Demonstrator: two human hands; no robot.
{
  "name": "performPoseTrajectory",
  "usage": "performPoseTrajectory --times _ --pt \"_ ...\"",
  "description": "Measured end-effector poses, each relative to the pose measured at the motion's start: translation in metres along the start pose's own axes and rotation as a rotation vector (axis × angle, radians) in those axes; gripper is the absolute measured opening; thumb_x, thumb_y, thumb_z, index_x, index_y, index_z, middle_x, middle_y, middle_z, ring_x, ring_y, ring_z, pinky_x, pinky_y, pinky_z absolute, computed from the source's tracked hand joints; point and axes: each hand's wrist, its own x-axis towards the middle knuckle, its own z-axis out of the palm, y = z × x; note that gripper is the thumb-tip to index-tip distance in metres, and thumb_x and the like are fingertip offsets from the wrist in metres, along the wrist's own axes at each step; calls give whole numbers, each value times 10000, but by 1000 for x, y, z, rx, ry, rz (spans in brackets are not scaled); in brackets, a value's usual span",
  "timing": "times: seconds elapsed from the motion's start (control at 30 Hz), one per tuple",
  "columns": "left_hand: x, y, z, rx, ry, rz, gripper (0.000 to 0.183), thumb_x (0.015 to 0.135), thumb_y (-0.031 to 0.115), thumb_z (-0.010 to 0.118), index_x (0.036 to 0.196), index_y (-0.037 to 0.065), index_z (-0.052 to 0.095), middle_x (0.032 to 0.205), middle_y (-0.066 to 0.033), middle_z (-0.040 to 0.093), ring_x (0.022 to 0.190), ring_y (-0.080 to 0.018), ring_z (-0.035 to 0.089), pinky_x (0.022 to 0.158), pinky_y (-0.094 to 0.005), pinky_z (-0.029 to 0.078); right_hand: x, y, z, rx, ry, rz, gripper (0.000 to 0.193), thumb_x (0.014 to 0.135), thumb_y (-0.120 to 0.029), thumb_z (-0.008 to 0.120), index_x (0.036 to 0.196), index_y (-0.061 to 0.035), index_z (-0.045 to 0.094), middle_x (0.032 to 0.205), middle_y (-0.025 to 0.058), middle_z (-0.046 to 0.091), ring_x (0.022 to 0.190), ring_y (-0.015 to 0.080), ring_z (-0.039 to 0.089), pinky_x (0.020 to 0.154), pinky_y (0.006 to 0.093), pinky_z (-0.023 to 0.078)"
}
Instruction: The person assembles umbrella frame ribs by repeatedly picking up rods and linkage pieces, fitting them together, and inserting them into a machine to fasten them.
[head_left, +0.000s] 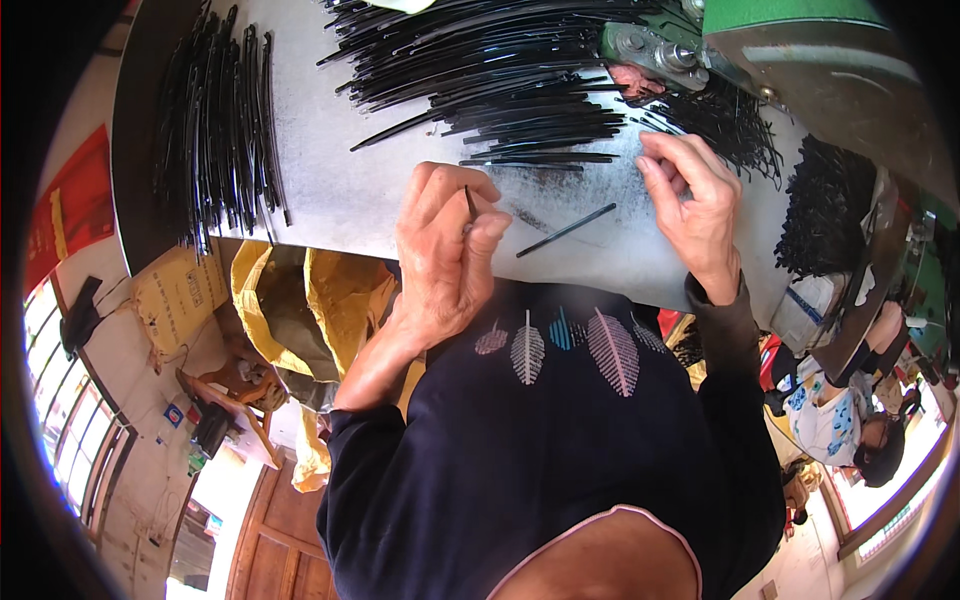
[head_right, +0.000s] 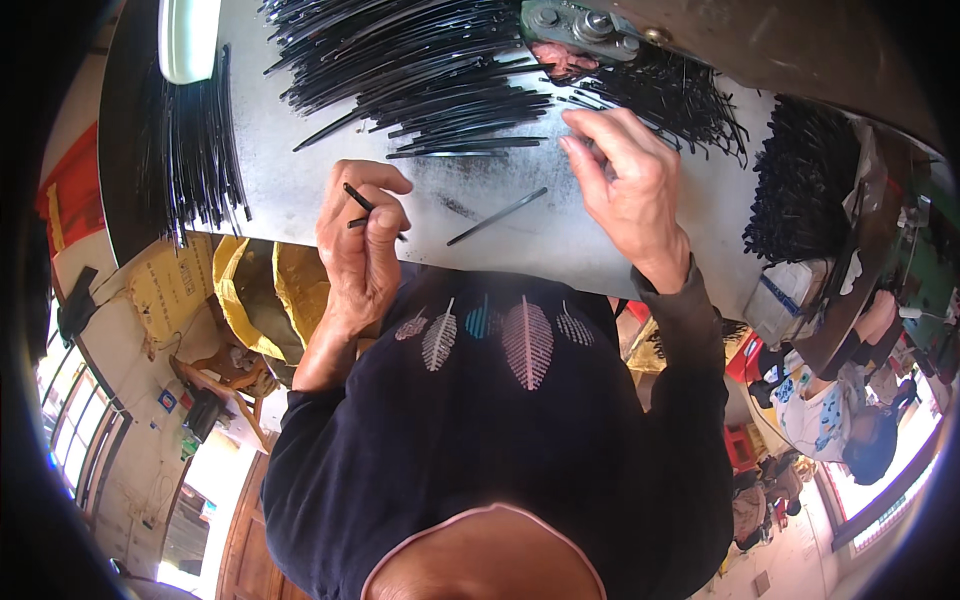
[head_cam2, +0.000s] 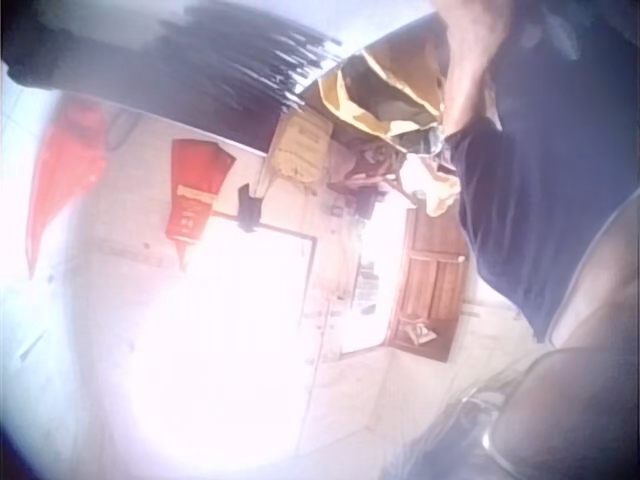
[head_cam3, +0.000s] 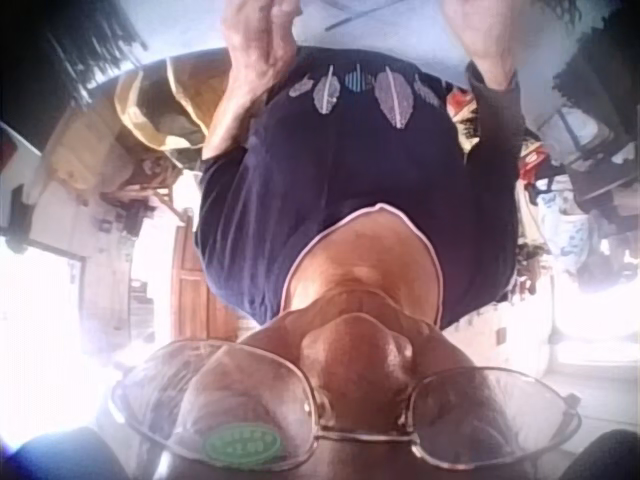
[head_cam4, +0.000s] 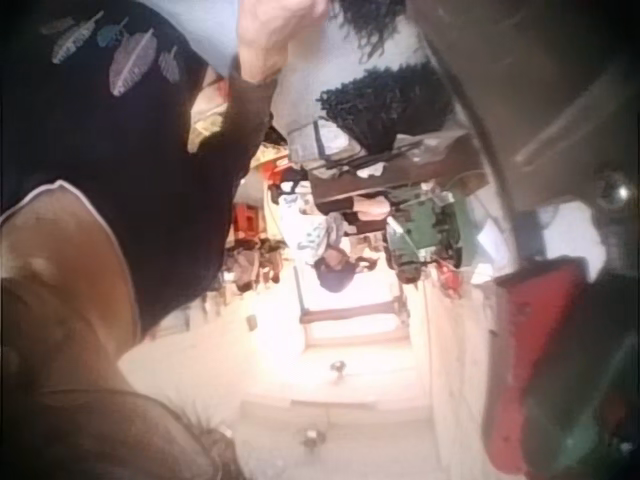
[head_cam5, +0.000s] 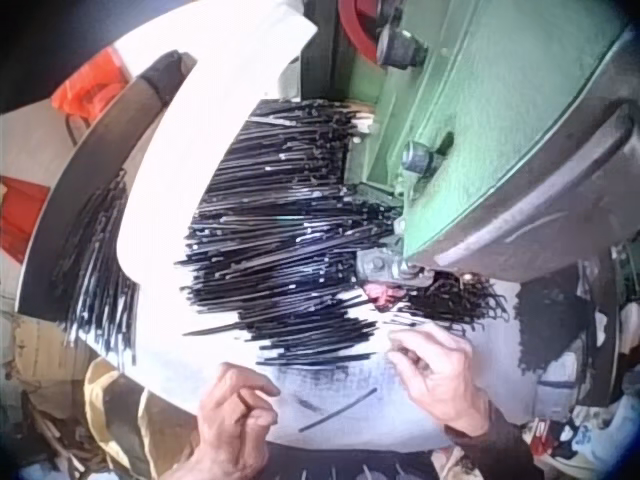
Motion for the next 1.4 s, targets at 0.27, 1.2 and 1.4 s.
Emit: performPoseTrajectory --times 0.27,1.2,1.4 --pt "-12 -5 15 131 -216 49 225 672 -19 638 882 56 612 696 -56 601 600 -248 600 552 -348 480 -4 -2 3 -22 -40 -36 232 750 -7 719 974 -21 662 831 98 628 627 208 626 559 305 486" --pt "-18 -19 20 430 -107 154 174 717 97 730 865 93 639 571 -6 479 501 -190 512 483 -324 406 5 -22 34 -9 -216 -236 142 662 -6 730 753 -49 630 695 65 557 615 247 588 542 348 459" --pt "-18 -16 17 395 -63 145 179 722 94 741 869 82 639 581 -8 500 496 -188 516 484 -317 412 5 -20 34 -34 -217 -317 136 682 -2 727 772 -38 631 714 67 576 605 234 590 534 332 460"
